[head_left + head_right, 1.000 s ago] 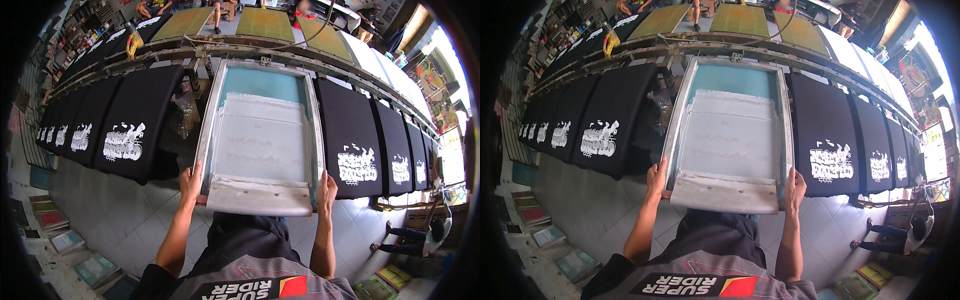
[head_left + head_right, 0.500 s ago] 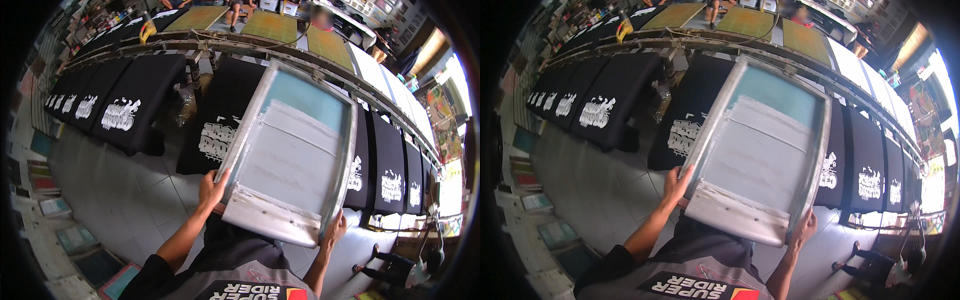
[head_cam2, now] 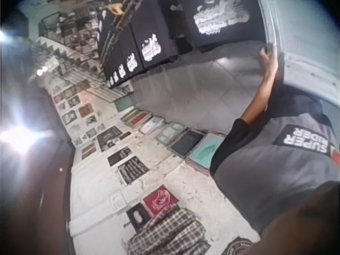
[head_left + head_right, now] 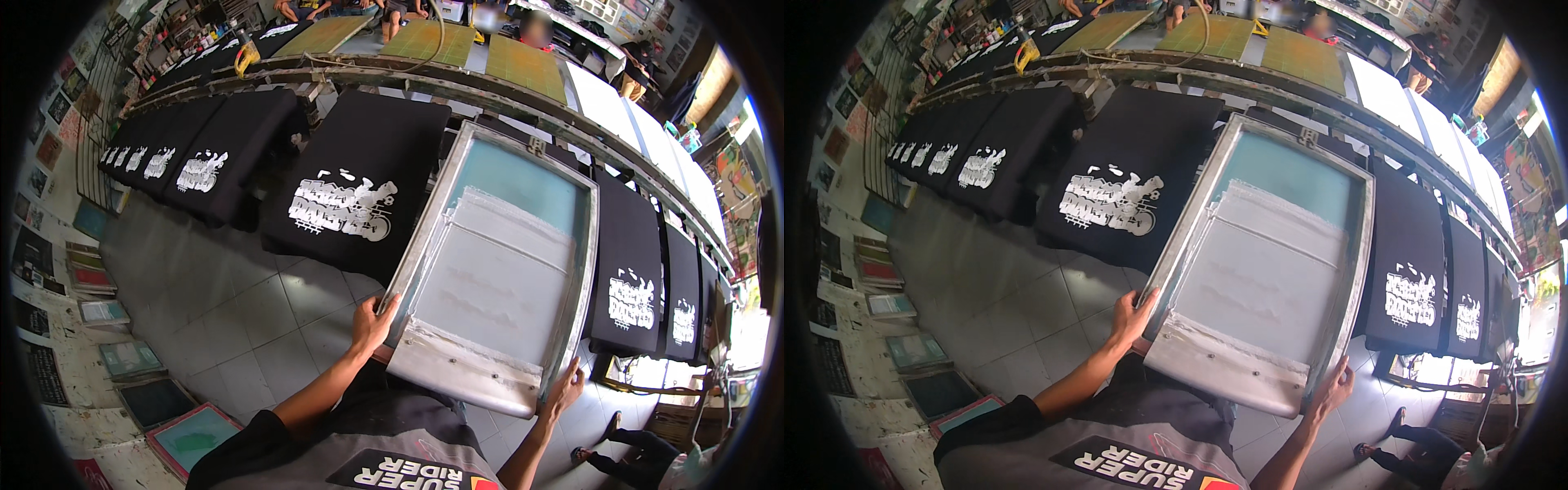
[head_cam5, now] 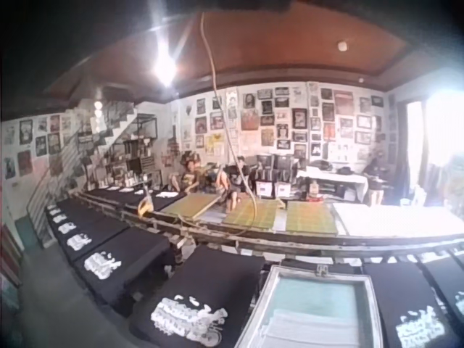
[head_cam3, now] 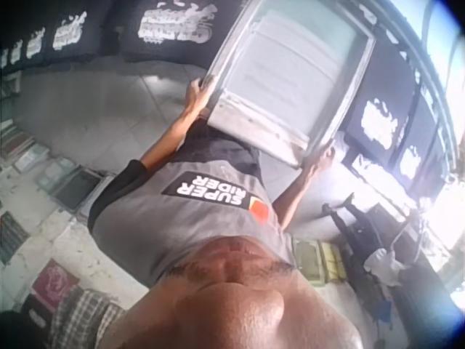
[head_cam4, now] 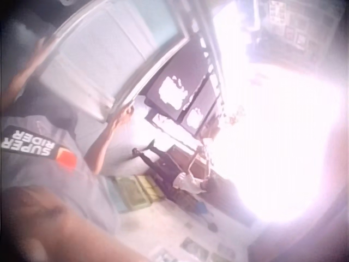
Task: The person repeatedly pulls a screen-printing squeegee across a screen to apply white ink onto black t-shirts laid out on a printing table. The person works shirt by shirt, moving the screen and squeegee along the line of garments.
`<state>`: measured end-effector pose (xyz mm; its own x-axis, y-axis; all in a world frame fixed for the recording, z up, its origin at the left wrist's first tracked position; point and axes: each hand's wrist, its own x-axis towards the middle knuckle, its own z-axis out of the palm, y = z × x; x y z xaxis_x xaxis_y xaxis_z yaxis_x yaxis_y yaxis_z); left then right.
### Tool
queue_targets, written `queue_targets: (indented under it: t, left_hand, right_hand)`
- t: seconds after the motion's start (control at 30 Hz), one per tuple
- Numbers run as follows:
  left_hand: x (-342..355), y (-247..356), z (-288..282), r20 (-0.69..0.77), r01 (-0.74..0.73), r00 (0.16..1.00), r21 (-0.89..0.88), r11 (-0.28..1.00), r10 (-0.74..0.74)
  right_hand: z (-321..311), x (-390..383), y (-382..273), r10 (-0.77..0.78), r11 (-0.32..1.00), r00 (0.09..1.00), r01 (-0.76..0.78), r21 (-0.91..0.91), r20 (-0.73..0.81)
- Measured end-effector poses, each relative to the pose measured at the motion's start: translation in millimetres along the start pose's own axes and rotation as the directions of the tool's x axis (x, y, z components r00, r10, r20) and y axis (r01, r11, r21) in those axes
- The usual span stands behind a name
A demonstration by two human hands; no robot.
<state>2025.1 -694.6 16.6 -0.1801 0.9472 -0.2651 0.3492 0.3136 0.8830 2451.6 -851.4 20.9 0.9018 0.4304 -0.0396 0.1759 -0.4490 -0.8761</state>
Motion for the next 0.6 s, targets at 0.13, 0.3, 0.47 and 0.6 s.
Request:
queue_targets:
  t: [0.13, 0.3, 0.47, 0.6]
  left_hand:
    - [16.3, -5.0, 15.5, -0.054, -0.021, 0.998, 0.057, 0.998, 0.024]
    - [35.8, 19.7, 35.8, -0.097, -0.086, 0.992, -0.011, 0.996, 0.085]
    - [60.5, 17.4, 67.0, -0.16, -0.18, 0.974, -0.117, 0.977, 0.161]
    - [68.5, 36.5, 78.6, -0.095, -0.132, 0.988, -0.144, 0.981, 0.119]
  right_hand:
    - [13.2, 36.9, -5.8, -0.019, 0.999, 0.996, 0.015, 0.037, 0.091]
    - [40.9, 73.2, -28.8, -0.022, 0.998, 0.996, 0.027, -0.056, 0.087]
    - [50.9, 109.0, -35.3, -0.016, 0.994, 0.995, 0.027, -0.103, 0.102]
    - [59.6, 131.8, -38.5, -0.05, 0.992, 0.995, 0.06, -0.113, 0.084]
